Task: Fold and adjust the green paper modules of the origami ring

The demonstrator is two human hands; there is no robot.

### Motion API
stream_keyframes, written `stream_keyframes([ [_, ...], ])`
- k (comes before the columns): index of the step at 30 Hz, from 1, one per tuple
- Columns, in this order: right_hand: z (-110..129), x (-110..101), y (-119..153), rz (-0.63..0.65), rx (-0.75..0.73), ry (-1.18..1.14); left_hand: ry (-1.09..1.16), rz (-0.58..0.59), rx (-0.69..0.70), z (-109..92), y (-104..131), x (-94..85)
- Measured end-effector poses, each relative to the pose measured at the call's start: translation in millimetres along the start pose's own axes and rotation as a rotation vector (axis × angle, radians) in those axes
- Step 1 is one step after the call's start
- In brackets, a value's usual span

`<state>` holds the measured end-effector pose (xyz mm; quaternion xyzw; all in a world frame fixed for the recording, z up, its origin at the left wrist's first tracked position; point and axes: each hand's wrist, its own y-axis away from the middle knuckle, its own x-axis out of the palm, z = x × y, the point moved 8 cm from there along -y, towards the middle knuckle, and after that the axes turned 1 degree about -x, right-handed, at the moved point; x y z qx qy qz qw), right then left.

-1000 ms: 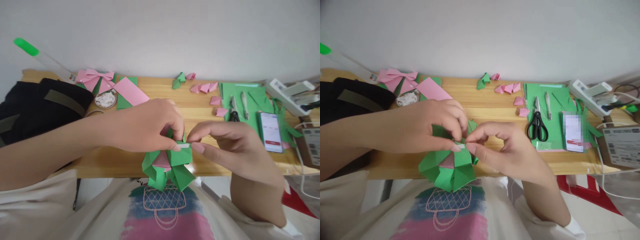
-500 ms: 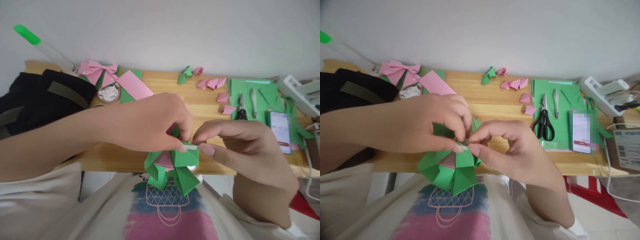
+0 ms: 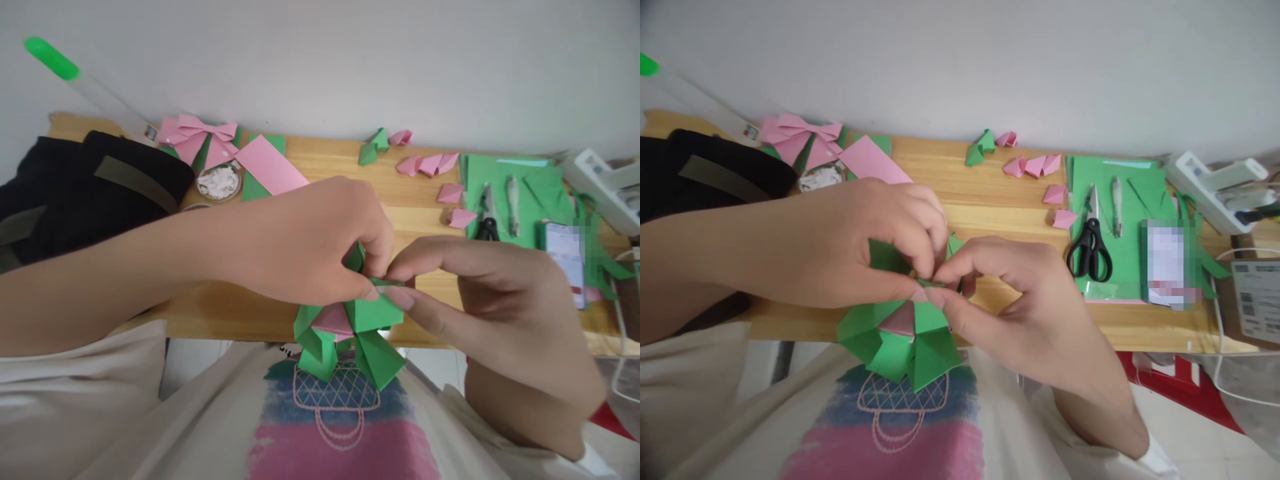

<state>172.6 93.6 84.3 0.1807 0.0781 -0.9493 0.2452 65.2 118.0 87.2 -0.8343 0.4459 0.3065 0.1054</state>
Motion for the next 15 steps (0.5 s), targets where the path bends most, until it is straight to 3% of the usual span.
stream_keyframes([
  [4,1.7,-1.4,-0.1,-0.032,0.008,0.096,0.000,-0.006,0.023,-3.2,-0.3,-0.3],
  [11,10.3,-0.5,-4.5,0.105,-0.053,0.258,-0.025,-0.013,0.038,-1.8,-0.6,-1.4],
  [15,8.5,-0.2,-5.4,0.147,-0.036,0.236,-0.033,-0.002,0.041,0.4,-1.5,-1.0],
])
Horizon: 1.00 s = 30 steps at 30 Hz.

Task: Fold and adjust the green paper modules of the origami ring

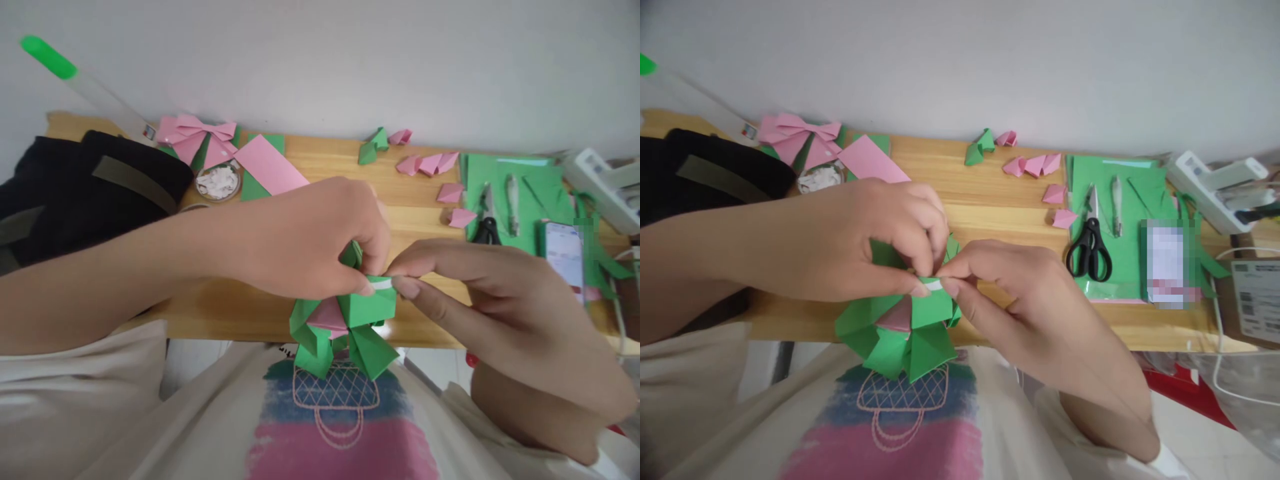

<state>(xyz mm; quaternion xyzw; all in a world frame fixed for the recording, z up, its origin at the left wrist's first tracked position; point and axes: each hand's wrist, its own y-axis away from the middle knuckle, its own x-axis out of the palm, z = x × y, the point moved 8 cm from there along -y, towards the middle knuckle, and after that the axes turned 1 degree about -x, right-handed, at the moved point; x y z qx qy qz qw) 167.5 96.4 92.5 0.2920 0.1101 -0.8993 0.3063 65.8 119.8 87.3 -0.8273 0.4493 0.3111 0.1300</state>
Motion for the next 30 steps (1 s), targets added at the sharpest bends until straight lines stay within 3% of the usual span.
stream_keyframes([
  [9,-15.3,0.9,1.4,-0.043,0.088,-0.280,0.021,0.002,0.022,1.4,3.5,-1.3],
  [16,-32.6,10.8,-8.0,-0.028,0.177,-0.525,-0.134,-0.203,0.029,-14.9,27.1,-7.7],
  [21,-38.4,22.1,-14.9,0.037,0.220,-0.673,-0.213,-0.261,0.064,-18.0,37.6,-4.0],
  [25,-38.8,25.3,-16.7,0.050,0.230,-0.705,-0.241,-0.325,0.059,-14.5,39.6,-7.0],
  [30,-38.0,24.0,-17.0,0.052,0.205,-0.671,-0.248,-0.318,0.048,-12.0,35.5,-7.3],
])
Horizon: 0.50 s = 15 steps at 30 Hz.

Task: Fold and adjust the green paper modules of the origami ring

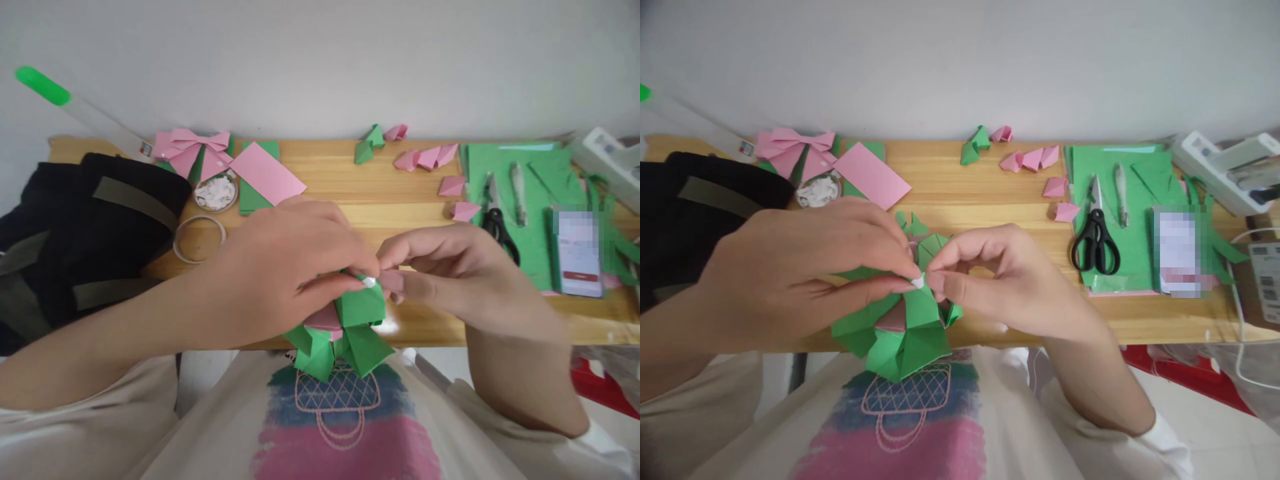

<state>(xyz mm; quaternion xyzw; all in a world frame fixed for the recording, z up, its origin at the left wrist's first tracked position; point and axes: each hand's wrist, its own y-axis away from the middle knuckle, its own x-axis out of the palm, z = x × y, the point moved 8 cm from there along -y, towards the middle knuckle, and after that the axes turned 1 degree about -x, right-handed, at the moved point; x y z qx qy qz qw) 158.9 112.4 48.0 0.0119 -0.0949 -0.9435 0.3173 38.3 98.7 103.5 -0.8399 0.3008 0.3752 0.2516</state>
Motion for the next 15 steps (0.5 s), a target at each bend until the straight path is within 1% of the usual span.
stream_keyframes([
  [8,8.9,0.1,1.7,0.019,-0.047,0.160,-0.032,0.035,0.002,1.4,-2.9,2.0],
  [15,14.0,3.4,2.7,-0.012,-0.108,0.266,-0.179,0.009,0.074,-4.5,0.2,5.4],
])
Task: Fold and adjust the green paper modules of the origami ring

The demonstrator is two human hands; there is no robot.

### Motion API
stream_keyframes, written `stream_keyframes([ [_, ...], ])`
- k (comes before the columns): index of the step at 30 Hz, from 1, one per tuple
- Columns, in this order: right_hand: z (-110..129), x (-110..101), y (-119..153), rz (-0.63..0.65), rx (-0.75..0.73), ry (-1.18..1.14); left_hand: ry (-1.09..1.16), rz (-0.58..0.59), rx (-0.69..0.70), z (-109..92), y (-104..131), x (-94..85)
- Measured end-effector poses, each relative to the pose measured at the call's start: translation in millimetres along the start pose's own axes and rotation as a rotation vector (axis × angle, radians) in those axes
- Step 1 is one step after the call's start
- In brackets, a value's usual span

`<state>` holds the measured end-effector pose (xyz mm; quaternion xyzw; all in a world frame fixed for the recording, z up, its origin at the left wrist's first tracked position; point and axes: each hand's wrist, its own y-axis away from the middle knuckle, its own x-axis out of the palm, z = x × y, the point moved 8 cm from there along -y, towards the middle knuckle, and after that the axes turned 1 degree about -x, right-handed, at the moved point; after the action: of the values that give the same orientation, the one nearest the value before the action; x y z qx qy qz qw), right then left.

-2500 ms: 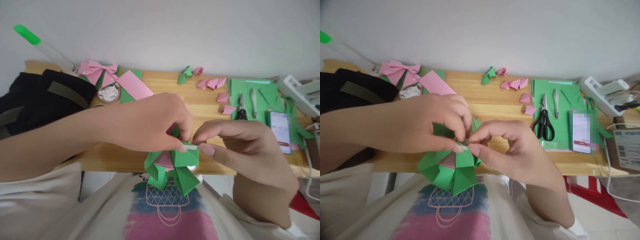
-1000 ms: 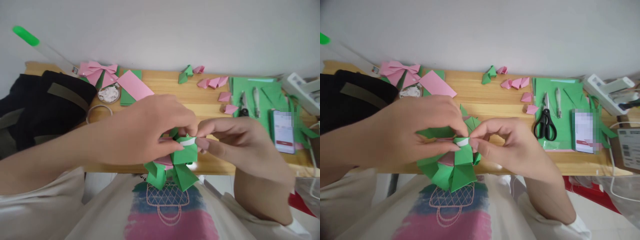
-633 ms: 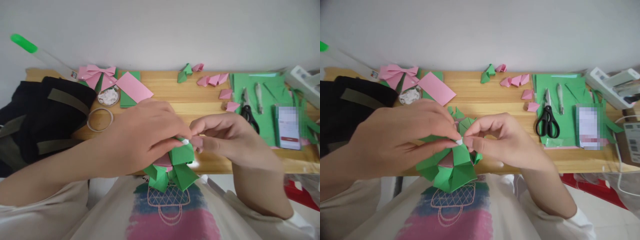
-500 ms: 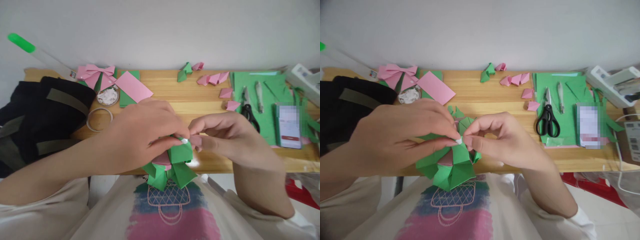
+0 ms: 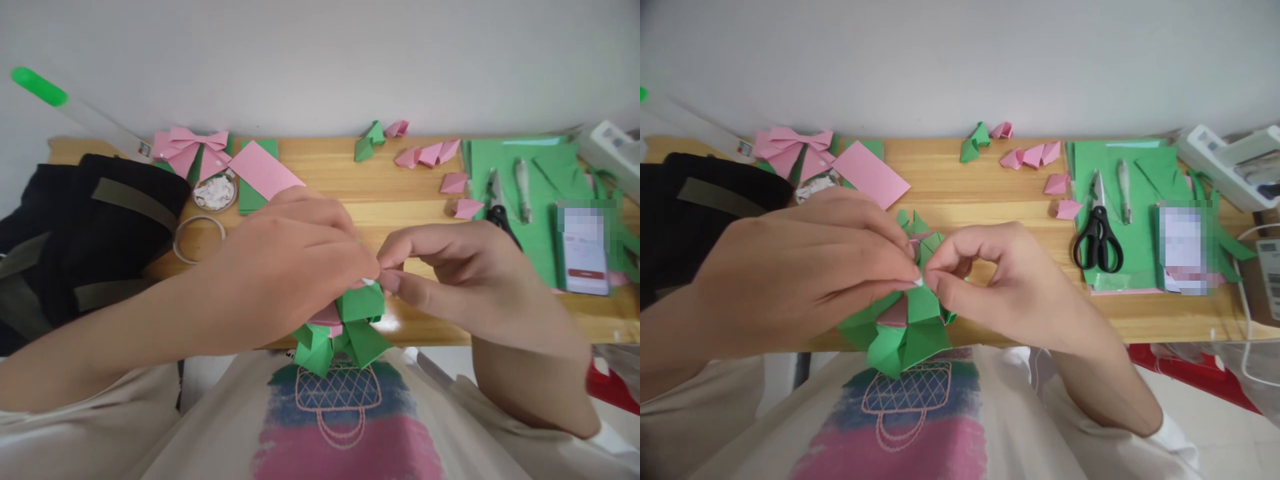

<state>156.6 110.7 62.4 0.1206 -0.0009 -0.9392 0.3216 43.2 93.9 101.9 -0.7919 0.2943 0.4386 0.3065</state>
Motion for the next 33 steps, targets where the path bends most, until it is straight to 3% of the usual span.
stream_keyframes([
  [7,11.5,-3.1,3.3,-0.089,0.005,0.107,0.021,-0.049,0.092,-7.7,1.5,-4.3],
  [16,12.2,-4.5,9.8,-0.162,0.011,0.122,-0.116,-0.163,0.062,-12.8,6.1,-7.1],
  [33,18.4,-4.4,15.0,-0.192,-0.063,0.264,0.034,-0.132,0.020,-8.4,5.2,-4.2],
])
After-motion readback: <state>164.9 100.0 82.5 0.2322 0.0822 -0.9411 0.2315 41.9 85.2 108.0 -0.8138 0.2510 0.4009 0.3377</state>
